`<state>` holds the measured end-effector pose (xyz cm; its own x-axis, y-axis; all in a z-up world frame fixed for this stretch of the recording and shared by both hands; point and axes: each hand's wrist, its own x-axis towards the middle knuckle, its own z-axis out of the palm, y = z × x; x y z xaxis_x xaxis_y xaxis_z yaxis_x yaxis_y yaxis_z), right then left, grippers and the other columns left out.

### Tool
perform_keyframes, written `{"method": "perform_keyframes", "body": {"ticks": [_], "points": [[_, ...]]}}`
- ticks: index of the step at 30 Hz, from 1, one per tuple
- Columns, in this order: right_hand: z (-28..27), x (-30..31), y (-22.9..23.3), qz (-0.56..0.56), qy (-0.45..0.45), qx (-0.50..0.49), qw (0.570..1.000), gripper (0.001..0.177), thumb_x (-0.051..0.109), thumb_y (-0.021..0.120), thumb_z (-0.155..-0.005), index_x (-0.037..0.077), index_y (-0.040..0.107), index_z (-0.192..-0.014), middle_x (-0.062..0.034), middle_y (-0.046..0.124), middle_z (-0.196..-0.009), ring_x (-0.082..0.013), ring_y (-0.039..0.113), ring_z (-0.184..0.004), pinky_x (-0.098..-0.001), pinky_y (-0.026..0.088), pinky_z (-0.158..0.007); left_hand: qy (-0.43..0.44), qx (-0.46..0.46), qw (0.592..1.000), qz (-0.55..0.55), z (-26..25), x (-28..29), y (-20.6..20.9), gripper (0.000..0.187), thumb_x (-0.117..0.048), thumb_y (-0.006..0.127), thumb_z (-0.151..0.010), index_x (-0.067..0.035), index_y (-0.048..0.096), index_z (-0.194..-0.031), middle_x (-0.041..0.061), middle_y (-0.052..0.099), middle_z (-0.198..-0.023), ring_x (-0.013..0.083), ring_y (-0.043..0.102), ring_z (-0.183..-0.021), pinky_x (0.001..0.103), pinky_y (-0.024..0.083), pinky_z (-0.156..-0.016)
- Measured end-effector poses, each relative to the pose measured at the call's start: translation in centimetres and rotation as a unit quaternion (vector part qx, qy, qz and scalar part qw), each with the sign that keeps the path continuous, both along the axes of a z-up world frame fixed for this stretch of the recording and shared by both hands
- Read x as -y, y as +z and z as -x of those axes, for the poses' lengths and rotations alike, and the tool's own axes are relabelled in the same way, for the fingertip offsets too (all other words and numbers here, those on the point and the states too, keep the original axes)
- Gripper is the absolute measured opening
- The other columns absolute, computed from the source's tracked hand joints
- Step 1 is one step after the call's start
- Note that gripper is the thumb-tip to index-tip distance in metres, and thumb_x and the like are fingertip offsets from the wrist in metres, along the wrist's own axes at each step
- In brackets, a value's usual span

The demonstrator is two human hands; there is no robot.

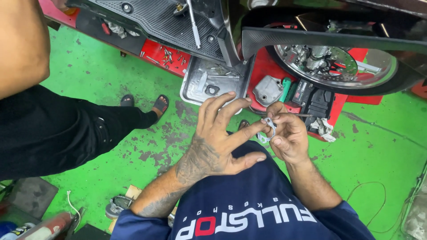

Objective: The person searches through a tool drawer, selects a screwdriver, and uses it to manipulate a small metal part. They then wipe the part with a cloth and continue working on the motorcycle's engine area.

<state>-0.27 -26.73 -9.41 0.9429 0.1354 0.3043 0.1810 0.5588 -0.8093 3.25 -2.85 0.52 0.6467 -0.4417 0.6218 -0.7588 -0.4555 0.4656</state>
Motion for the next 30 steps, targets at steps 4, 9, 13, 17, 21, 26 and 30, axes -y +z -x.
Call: {"method": "perform_keyframes", "body": {"ticks": [4,9,13,17,21,26,30], "points": [[0.0,0.2,0.1,0.018,-0.012,0.007,1.000,0.037,0.018,0.084,-0.102,0.017,0.071,-0.136,-0.0118,0.049,-0.130,-0.0184,0.056,-0.112,-0.0303,0.056,-0.098,-0.017,-0.032,0.999,0.024,0.1,0.4,0.4,0.052,-0.064,0.056,-0.106,-0.023,0.077,-0.130,0.017,0.057,-0.150,0.0465,0.057,-0.140,0.066,0.050,-0.115],[-0.3,0.5,0.3,0.026,-0.014,0.012,1.000,0.036,0.017,0.083,-0.102,0.015,0.071,-0.135,-0.0118,0.050,-0.132,-0.0220,0.064,-0.112,-0.0402,0.063,-0.107,-0.032,-0.044,0.998,0.034,0.2,0.9,0.4,0.053,-0.064,0.060,-0.104,-0.022,0.077,-0.132,0.019,0.058,-0.148,0.0469,0.058,-0.141,0.065,0.050,-0.117],[-0.4,0.6,0.3,0.029,-0.015,0.012,0.999,0.036,0.020,0.084,-0.101,0.017,0.071,-0.135,-0.0118,0.049,-0.128,-0.0189,0.055,-0.117,-0.0328,0.057,-0.100,-0.024,-0.047,0.998,0.032,0.1,1.1,0.5,0.055,-0.064,0.058,-0.105,-0.022,0.075,-0.134,0.019,0.059,-0.148,0.0469,0.059,-0.140,0.065,0.050,-0.116],[-0.4,1.3,0.0,0.018,-0.012,0.010,1.000,0.038,0.018,0.085,-0.101,0.015,0.071,-0.136,-0.0129,0.050,-0.132,-0.0166,0.062,-0.109,-0.0305,0.058,-0.101,-0.032,-0.049,0.998,0.038,0.0,1.1,0.7,0.054,-0.065,0.058,-0.105,-0.023,0.075,-0.134,0.019,0.060,-0.148,0.0470,0.061,-0.140,0.064,0.051,-0.116],[-0.3,1.7,0.1,0.019,-0.004,0.008,1.000,0.037,0.019,0.084,-0.102,0.016,0.071,-0.137,-0.0134,0.049,-0.130,-0.0212,0.054,-0.127,-0.0384,0.060,-0.110,-0.005,-0.028,0.999,0.016,-0.2,1.2,0.2,0.055,-0.067,0.052,-0.106,-0.025,0.076,-0.133,0.018,0.058,-0.149,0.0472,0.057,-0.140,0.066,0.050,-0.116],[-0.2,2.3,-0.2,0.018,-0.009,0.003,1.000,0.038,0.018,0.084,-0.102,0.016,0.070,-0.137,-0.0132,0.046,-0.128,-0.0208,0.052,-0.124,-0.0347,0.060,-0.105,-0.005,-0.029,0.999,-0.013,0.1,1.2,0.8,0.056,-0.067,0.054,-0.105,-0.024,0.080,-0.130,0.017,0.055,-0.150,0.0447,0.055,-0.141,0.066,0.048,-0.116],[-0.2,2.6,-0.3,0.026,-0.010,0.008,1.000,0.038,0.020,0.084,-0.102,0.017,0.070,-0.137,-0.0127,0.048,-0.129,-0.0203,0.054,-0.123,-0.0323,0.060,-0.101,-0.001,-0.019,1.000,-0.002,0.0,1.7,0.4,0.054,-0.067,0.055,-0.106,-0.024,0.076,-0.133,0.016,0.055,-0.153,0.0472,0.057,-0.142,0.067,0.050,-0.115]]}}
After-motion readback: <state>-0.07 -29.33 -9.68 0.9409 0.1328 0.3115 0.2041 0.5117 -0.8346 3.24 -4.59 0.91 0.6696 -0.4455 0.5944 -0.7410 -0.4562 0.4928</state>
